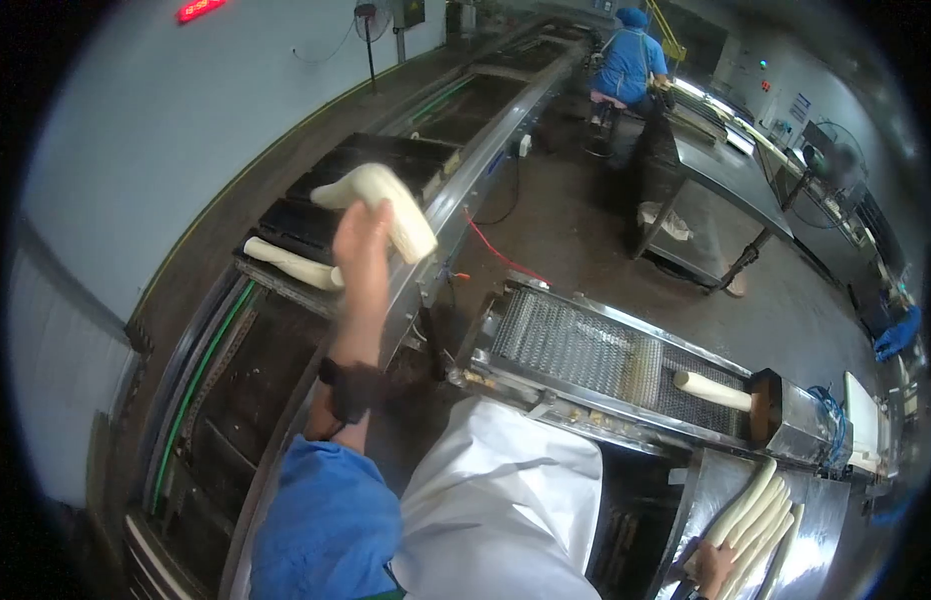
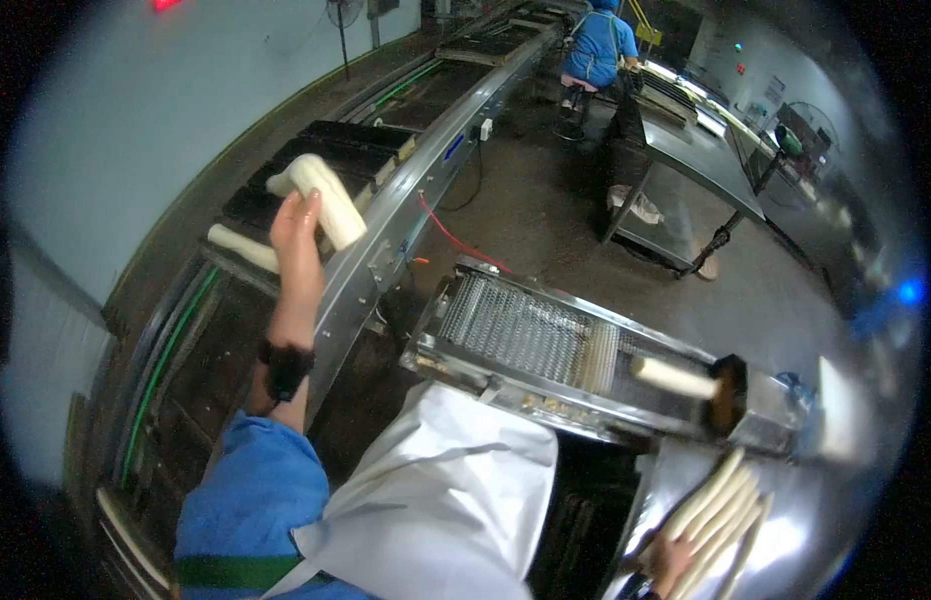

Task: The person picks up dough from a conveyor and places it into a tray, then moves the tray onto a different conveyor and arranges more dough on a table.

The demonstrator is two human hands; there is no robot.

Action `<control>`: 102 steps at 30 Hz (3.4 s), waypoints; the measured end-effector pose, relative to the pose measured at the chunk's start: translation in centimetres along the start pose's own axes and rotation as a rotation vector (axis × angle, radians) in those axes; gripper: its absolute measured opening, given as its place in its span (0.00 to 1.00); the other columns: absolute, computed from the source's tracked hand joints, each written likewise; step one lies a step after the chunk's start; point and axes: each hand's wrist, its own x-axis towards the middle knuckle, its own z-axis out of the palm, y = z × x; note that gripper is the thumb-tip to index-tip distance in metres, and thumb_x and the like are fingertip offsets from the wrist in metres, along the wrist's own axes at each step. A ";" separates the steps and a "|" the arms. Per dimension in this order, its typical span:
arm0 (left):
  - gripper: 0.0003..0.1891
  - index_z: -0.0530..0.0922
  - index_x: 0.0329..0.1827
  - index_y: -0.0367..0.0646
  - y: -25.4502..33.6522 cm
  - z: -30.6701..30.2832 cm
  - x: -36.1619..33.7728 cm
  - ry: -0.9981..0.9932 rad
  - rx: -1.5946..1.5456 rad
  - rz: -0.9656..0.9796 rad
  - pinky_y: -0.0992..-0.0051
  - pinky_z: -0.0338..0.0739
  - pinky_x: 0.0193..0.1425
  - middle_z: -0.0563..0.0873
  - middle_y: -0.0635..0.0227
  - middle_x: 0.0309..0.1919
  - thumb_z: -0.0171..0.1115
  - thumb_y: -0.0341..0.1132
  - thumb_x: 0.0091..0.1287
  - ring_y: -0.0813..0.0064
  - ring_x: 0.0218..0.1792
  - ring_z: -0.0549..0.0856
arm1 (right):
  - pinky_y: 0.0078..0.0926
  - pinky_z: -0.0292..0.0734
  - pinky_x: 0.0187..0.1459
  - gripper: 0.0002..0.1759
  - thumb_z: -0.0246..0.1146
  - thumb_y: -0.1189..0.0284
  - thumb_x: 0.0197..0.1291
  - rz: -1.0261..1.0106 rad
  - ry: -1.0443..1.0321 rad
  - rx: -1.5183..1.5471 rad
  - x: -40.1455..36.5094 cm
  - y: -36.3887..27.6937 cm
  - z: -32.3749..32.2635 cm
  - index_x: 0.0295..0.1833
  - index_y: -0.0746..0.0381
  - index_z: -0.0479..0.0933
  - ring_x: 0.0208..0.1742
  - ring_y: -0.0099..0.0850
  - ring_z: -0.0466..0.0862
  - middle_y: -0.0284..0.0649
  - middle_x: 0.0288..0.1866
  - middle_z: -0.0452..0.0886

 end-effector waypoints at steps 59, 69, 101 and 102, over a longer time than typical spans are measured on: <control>0.25 0.77 0.54 0.39 0.4 -18.5 -1.1 -0.340 1.384 -0.066 0.59 0.71 0.60 0.80 0.53 0.49 0.72 0.33 0.51 0.53 0.52 0.78 | 0.31 0.75 0.51 0.18 0.69 0.67 0.56 -0.628 0.117 1.415 10.4 -16.9 0.7 0.49 0.64 0.74 0.48 0.34 0.78 0.43 0.47 0.77; 0.14 0.76 0.49 0.40 16.1 -19.8 9.4 0.349 0.181 0.123 0.75 0.76 0.47 0.81 0.68 0.39 0.65 0.37 0.66 0.74 0.41 0.81 | 0.25 0.76 0.43 0.13 0.67 0.67 0.59 0.185 -0.291 1.681 8.7 0.2 3.6 0.46 0.61 0.76 0.41 0.29 0.79 0.40 0.43 0.79; 0.27 0.68 0.68 0.36 11.7 -35.1 0.2 0.540 0.697 -0.073 0.73 0.67 0.63 0.75 0.59 0.63 0.55 0.26 0.63 0.66 0.57 0.77 | 0.18 0.71 0.34 0.11 0.65 0.63 0.62 -0.591 -0.664 1.243 5.2 -30.3 6.5 0.40 0.58 0.75 0.32 0.20 0.74 0.31 0.31 0.76; 0.26 0.70 0.67 0.37 13.7 -34.2 -0.6 0.600 0.809 -0.072 0.71 0.67 0.64 0.76 0.56 0.63 0.56 0.27 0.64 0.64 0.60 0.76 | 0.19 0.73 0.37 0.11 0.66 0.65 0.62 -0.715 -0.593 1.164 5.1 -32.5 7.4 0.42 0.59 0.77 0.36 0.23 0.77 0.33 0.35 0.78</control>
